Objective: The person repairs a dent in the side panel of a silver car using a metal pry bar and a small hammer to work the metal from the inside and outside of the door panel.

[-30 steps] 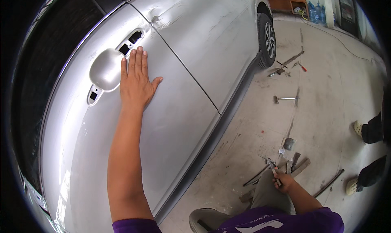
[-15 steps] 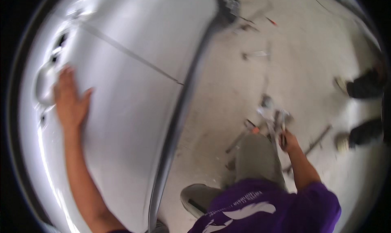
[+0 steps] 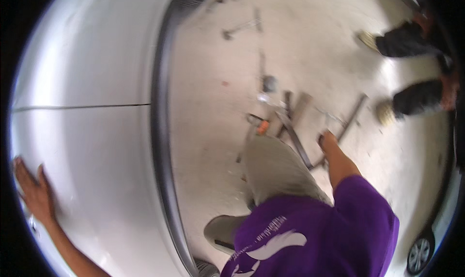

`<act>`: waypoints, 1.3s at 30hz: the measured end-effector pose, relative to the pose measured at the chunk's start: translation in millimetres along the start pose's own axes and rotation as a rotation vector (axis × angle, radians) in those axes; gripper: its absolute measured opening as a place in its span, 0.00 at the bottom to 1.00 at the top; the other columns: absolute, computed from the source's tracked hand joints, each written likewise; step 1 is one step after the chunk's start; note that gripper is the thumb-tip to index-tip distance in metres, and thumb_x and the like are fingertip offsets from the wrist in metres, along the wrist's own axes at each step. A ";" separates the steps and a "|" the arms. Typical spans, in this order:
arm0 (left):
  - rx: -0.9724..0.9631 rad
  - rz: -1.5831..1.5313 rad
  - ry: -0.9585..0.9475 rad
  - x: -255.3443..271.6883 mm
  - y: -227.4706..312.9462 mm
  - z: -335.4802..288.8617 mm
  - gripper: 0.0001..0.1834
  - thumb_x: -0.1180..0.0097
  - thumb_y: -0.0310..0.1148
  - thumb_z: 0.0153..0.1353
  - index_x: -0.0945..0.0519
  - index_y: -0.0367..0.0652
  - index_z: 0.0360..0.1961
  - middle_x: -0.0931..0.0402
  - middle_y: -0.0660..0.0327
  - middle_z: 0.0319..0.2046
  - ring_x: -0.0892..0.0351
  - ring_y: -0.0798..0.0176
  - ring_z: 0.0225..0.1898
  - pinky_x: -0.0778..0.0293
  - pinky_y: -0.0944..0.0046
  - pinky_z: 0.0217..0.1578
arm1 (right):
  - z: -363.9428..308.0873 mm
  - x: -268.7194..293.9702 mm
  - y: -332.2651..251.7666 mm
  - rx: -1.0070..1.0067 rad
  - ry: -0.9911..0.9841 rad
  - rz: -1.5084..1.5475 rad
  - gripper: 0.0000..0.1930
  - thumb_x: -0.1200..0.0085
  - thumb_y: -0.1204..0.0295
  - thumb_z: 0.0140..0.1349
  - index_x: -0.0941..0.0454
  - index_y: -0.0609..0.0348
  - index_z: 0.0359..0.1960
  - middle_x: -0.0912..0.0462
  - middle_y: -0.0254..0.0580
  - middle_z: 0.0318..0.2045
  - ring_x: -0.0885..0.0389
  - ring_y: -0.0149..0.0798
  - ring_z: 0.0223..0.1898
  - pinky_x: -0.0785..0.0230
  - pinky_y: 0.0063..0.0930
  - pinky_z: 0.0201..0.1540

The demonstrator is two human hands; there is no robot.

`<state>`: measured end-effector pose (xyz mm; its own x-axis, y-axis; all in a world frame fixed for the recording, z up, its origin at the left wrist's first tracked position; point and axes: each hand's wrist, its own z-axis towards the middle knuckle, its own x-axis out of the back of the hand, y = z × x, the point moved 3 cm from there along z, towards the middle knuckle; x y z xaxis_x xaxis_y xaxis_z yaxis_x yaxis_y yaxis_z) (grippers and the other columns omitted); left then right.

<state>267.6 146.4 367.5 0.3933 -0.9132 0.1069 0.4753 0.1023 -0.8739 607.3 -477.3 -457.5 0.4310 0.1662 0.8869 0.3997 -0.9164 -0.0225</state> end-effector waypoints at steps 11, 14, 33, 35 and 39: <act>0.055 -0.141 0.016 51.7 2.9 4.3 0.45 0.56 0.62 0.63 0.47 0.42 0.72 0.51 0.58 0.73 0.54 0.54 0.74 0.57 0.46 0.71 | -91.0 46.5 -71.1 -0.775 -0.002 0.402 0.25 0.55 0.58 0.66 0.34 0.47 0.64 0.28 0.44 0.58 0.28 0.48 0.59 0.35 0.47 0.59; 0.024 -0.236 0.027 49.2 24.5 21.5 0.45 0.57 0.63 0.64 0.47 0.41 0.71 0.51 0.56 0.73 0.55 0.52 0.74 0.57 0.46 0.71 | -96.4 47.5 -97.2 -0.430 -0.171 0.340 0.21 0.56 0.60 0.65 0.34 0.46 0.59 0.31 0.49 0.60 0.29 0.54 0.60 0.32 0.49 0.57; -0.020 -0.310 -0.122 61.0 -5.6 -78.7 0.47 0.48 0.60 0.59 0.47 0.44 0.72 0.51 0.60 0.73 0.55 0.56 0.74 0.57 0.52 0.71 | -92.8 13.6 -95.7 -0.080 -0.233 0.440 0.23 0.49 0.70 0.54 0.27 0.65 0.53 0.19 0.63 0.46 0.19 0.59 0.48 0.26 0.47 0.51; -0.017 -0.288 -0.100 59.9 -15.3 -87.5 0.47 0.48 0.60 0.59 0.47 0.44 0.72 0.51 0.60 0.73 0.55 0.56 0.74 0.57 0.52 0.71 | -103.7 50.6 -89.5 0.010 -0.239 0.424 0.21 0.49 0.68 0.53 0.22 0.63 0.49 0.18 0.63 0.44 0.19 0.60 0.48 0.26 0.47 0.51; 0.003 -0.375 -0.046 61.1 -8.7 -57.4 0.48 0.49 0.61 0.58 0.46 0.43 0.71 0.51 0.59 0.73 0.54 0.56 0.74 0.56 0.52 0.71 | -110.6 85.7 -72.8 0.059 -0.181 0.422 0.16 0.51 0.68 0.53 0.19 0.61 0.41 0.17 0.61 0.38 0.18 0.61 0.44 0.25 0.49 0.48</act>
<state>242.2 67.0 354.5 0.2263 -0.8689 0.4403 0.5954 -0.2343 -0.7685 525.6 -436.6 -328.7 0.6983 -0.1507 0.6998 0.2020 -0.8964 -0.3946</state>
